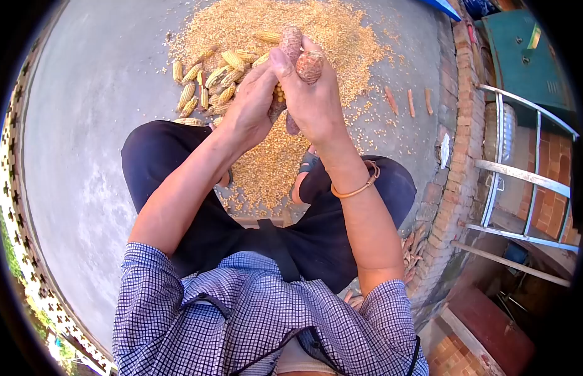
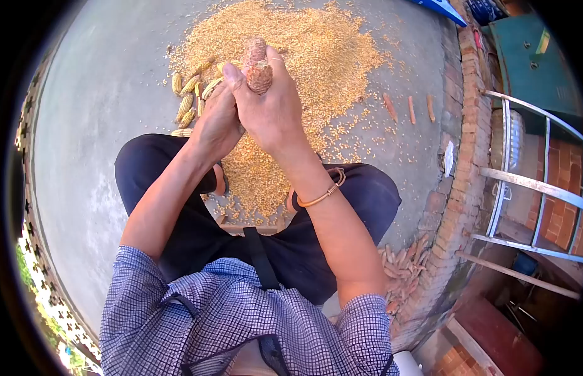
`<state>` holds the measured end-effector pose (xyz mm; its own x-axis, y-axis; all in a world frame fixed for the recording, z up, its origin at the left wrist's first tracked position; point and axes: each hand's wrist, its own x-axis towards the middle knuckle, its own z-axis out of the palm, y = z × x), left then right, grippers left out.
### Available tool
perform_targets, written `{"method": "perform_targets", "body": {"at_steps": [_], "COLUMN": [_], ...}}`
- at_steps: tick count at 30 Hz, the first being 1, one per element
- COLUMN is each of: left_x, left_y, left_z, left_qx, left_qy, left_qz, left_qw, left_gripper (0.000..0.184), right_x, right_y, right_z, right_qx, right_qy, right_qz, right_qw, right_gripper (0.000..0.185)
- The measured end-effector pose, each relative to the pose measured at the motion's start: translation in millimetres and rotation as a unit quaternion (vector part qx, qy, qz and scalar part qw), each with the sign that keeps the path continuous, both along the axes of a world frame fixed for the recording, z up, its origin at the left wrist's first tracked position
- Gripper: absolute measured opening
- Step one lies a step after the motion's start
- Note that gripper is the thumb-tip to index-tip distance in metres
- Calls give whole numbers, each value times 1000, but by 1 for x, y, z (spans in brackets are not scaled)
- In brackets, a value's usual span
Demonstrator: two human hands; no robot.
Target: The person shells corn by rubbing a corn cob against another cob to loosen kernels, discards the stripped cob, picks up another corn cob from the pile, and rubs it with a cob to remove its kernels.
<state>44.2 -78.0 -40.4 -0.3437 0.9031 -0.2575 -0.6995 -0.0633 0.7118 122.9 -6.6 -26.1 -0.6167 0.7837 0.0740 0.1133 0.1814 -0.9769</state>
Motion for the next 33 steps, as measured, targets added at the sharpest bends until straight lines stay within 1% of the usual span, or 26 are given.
{"method": "perform_targets", "body": {"at_steps": [3,4,7,10,12,13,14,17,19,20,21,22,23,24,26,27,28,29,30,31,32,33], "left_x": [16,16,9,8,2,1,0,4,-2,-3,-4,-8,-9,-10,-10,-8,-4,-2,1,4,8,10], "left_y": [-4,-7,-11,-13,-11,-10,-8,-2,-3,-3,-3,-4,-4,-3,-4,-5,-5,-4,-6,-7,-10,-11], "left_z": [4,8,-3,-11,-12,-10,-6,10,2,-1,-2,2,1,0,-2,-6,-12,-14,-10,-7,-5,-5], "left_qx": [1,-6,18,-35,-41,-37,-32,1,32,45,57,94,86,79,85,64,43,23,8,5,1,-3], "left_qy": [-33,-2,49,89,81,70,58,-71,-79,-88,-99,-108,-101,-93,-95,-71,-48,-23,-40,-31,-23,-16], "left_qz": [10,-2,-55,-107,-136,-128,-121,-47,-70,-75,-78,-91,-82,-73,-66,-51,-38,-25,-22,-26,-31,-33], "left_qw": [999,1000,997,990,987,989,990,996,994,992,990,986,988,990,990,994,997,999,999,999,999,999], "left_gripper": [37,39,40,39,39,40,40,38,37,37,36,33,33,34,33,33,33,34,34,34,33,33], "right_x": [-3,-5,-8,-7,-8,-9,-9,-2,6,9,12,15,16,13,9,7,5,3,0,-3,-5,-5], "right_y": [-13,-15,-19,-10,-7,-5,-1,12,13,18,18,17,17,17,11,7,4,1,-2,-6,-9,-12], "right_z": [2,4,3,5,10,12,8,3,18,17,18,21,23,17,10,8,7,4,0,-3,-4,-2], "right_qx": [157,209,235,109,114,117,85,-7,-64,-143,-139,-134,-128,-111,-19,26,29,110,189,267,259,245], "right_qy": [-73,-96,-89,-73,-86,-91,-68,6,53,52,59,66,73,47,25,12,5,-35,-74,-113,-106,-106], "right_qz": [-82,-108,-158,-204,-199,-194,-168,-94,-54,-38,-25,-12,2,-7,-10,-12,-3,-32,-60,-88,-101,-111], "right_qw": [982,967,955,970,970,970,980,996,995,988,988,989,989,993,999,1000,1000,993,977,953,955,957], "right_gripper": [63,58,49,39,37,37,37,37,37,37,38,39,41,47,53,55,60,61,62,63,65,62]}}
